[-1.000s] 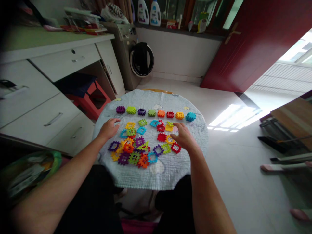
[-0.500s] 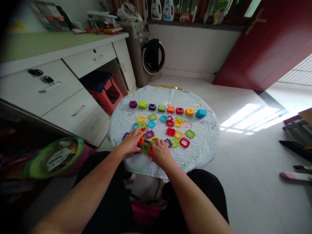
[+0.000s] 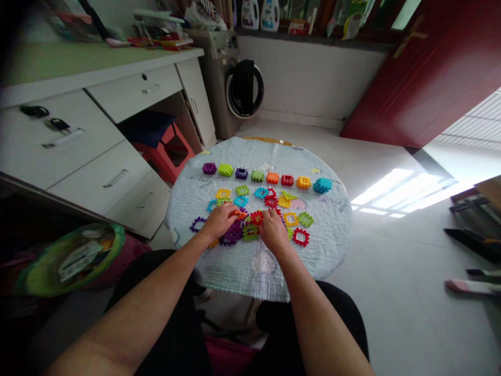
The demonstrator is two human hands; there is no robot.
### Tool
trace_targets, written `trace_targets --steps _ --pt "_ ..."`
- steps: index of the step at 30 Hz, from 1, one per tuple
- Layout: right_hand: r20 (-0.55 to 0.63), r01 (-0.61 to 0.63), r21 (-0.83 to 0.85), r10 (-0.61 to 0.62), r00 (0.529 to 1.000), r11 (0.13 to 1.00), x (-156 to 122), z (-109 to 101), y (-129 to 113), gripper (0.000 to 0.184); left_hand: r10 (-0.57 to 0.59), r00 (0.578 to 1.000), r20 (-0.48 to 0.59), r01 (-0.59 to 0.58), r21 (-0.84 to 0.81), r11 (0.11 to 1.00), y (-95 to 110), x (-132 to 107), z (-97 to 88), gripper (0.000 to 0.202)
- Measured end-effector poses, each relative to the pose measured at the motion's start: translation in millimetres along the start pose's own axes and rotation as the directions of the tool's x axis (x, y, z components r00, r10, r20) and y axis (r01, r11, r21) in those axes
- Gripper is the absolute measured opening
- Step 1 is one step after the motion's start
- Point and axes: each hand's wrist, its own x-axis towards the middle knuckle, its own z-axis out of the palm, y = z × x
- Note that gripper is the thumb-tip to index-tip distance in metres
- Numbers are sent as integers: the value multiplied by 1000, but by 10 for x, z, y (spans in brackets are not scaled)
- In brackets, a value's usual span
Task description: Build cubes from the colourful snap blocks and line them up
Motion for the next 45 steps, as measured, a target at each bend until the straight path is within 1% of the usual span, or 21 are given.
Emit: trace_targets --steps 4,7,8,9,10,12,13,14,15,18,21,24,26,29,31,34,37,39,41,43,45 --pt "-57 -8 67 11 998 998 19 -52 91 28 1 992 -126 -8 -55 998 4 11 -51 24" --pt "-87 23 112 -13 996 993 14 -71 106 27 -4 967 -255 -6 -36 999 1 7 -107 24" --pt "-91 31 120 -20 996 992 11 -72 102 27 -12 962 -274 5 -24 1000 -18 7 -123 25" --pt "-92 39 127 -28 995 991 7 -73 95 27 -14 965 -260 12 -12 1000 -48 6 -138 27" --pt "-89 48 131 -36 995 990 2 -73 86 27 -9 977 -211 10 1 1000 -90 4 -154 29" --pt "-76 64 134 -54 996 989 -9 -74 71 25 19 999 -39 -19 23 1000 -197 -5 -196 37" --pt "-67 72 134 -63 996 988 -14 -76 66 24 32 998 45 -34 28 999 -254 -13 -227 41" --pt "-60 78 133 -71 996 988 -18 -81 65 24 38 994 104 -41 29 999 -307 -22 -265 44" --pt "-57 83 130 -77 995 988 -21 -86 67 24 38 990 135 -42 26 999 -353 -31 -309 46" --pt "-67 95 118 -88 994 988 -22 -106 89 24 19 992 123 -19 -4 1000 -428 -48 -437 43" --pt "-71 97 107 -90 993 990 -14 -118 105 23 5 997 73 -6 18 1000 -398 -35 -455 32" --pt "-47 86 95 -82 996 992 -8 -113 96 23 21 1000 11 -22 130 991 -284 -4 -327 39" --pt "-19 81 94 -79 997 992 -8 -99 81 22 24 1000 8 -26 206 978 -189 14 -208 43" --pt "10 82 103 -83 996 991 -11 -75 64 19 -20 999 48 5 289 957 -76 28 -61 35" --pt "12 87 108 -89 996 990 -15 -64 62 18 -47 997 59 27 306 952 -40 34 -8 30" --pt "9 94 113 -96 995 989 -20 -64 72 18 -68 997 39 57 223 973 -65 58 -12 31" --pt "13 100 112 -102 995 989 -16 -81 98 19 -111 992 -62 111 -1 994 -210 104 -131 41" --pt "10 108 110 -110 994 988 -9 -91 116 20 -190 967 -171 159 -179 971 -364 130 -255 46" --pt "-6 129 119 -129 992 984 -6 -90 108 21 -283 923 -261 195 -317 928 -527 135 -385 49" --pt "-25 171 139 -169 985 975 -21 -68 46 23 -373 883 -285 235 -418 877 -661 119 -493 54" --pt "-31 237 149 -235 972 960 -67 -18 -86 25 -430 867 -252 271 -484 832 -741 93 -565 59"
